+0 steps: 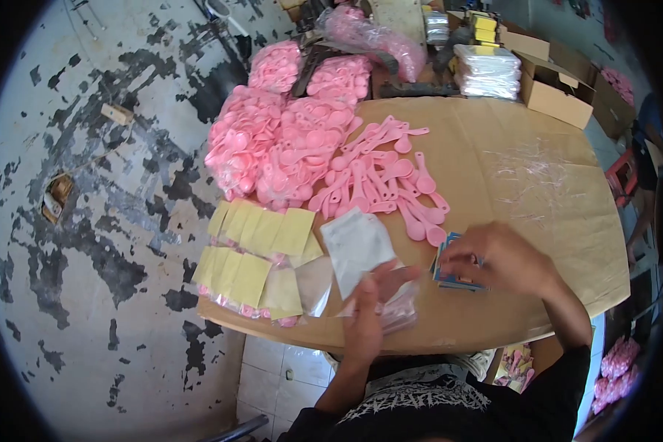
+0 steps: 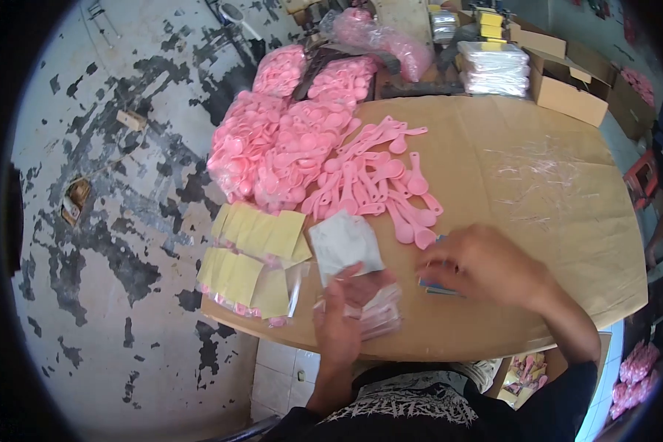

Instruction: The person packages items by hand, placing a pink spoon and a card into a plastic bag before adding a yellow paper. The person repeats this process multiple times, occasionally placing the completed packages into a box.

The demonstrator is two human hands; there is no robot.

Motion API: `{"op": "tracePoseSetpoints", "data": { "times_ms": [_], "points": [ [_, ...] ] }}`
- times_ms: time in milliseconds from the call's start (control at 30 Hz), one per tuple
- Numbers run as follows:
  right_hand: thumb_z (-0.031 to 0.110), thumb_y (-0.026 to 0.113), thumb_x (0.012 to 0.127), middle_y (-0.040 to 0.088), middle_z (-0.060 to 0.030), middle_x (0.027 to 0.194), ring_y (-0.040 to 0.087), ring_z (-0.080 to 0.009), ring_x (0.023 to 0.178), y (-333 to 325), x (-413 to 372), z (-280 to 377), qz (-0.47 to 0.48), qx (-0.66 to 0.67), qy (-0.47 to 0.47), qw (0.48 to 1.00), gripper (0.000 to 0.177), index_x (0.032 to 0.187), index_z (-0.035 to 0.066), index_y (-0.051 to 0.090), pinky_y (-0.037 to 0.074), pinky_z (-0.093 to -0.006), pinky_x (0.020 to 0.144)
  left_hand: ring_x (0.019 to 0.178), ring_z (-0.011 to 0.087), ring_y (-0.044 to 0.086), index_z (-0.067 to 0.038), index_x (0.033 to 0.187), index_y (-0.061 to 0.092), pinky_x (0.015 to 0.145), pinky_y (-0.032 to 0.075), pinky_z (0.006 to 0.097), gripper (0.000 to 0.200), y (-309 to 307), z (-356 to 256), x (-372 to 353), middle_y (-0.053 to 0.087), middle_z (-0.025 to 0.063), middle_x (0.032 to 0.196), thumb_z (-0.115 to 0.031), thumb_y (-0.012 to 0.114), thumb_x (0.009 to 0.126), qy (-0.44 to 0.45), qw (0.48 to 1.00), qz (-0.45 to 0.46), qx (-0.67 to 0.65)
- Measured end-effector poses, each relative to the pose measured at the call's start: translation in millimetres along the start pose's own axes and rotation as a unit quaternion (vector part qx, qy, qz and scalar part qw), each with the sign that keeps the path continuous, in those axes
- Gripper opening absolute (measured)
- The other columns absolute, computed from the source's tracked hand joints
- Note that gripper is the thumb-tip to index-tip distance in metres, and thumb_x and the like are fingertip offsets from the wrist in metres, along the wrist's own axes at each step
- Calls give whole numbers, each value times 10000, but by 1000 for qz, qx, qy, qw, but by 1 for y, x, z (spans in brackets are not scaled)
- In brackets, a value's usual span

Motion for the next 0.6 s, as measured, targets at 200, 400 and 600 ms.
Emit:
{"op": "tracePoseSetpoints", "data": {
  "times_ms": [200, 400, 600],
  "points": [
    [165, 781, 781, 693, -70, 744, 660, -162, 685, -2, -26, -70, -3, 51, 146, 988, 202, 882, 16, 688, 494, -272, 634, 1110, 364, 608, -25, 1424, 308, 1020, 435, 480, 526, 9, -9, 15, 599, 249, 1212, -379, 349, 1037, 6, 998, -57, -38],
    [185, 776, 780, 677, -103, 699, 644, -172, 626, -5, -34, -82, 1, 143, 235, 961, 212, 806, 4, 668, 479, -306, 588, 1072, 309, 634, 31, 1184, 547, 964, 516, 443, 290, 29, 26, 16, 646, 211, 1122, -188, 516, 997, -26, 991, -54, -122],
    [130, 743, 796, 671, -114, 721, 650, -245, 669, -4, -32, -72, -66, 72, 164, 982, 147, 779, 8, 661, 495, -346, 623, 1089, 317, 625, 43, 1177, 551, 1036, 451, 484, 277, 19, 25, 23, 648, 205, 1115, -168, 500, 1003, 33, 992, -82, -84]
  ]
}}
Point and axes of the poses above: each hand's wrist, its own x-axis towards the middle knuckle, its own y-axis out of the palm, z = x × y, the point moved 3 cm from there along x, towards the middle knuckle
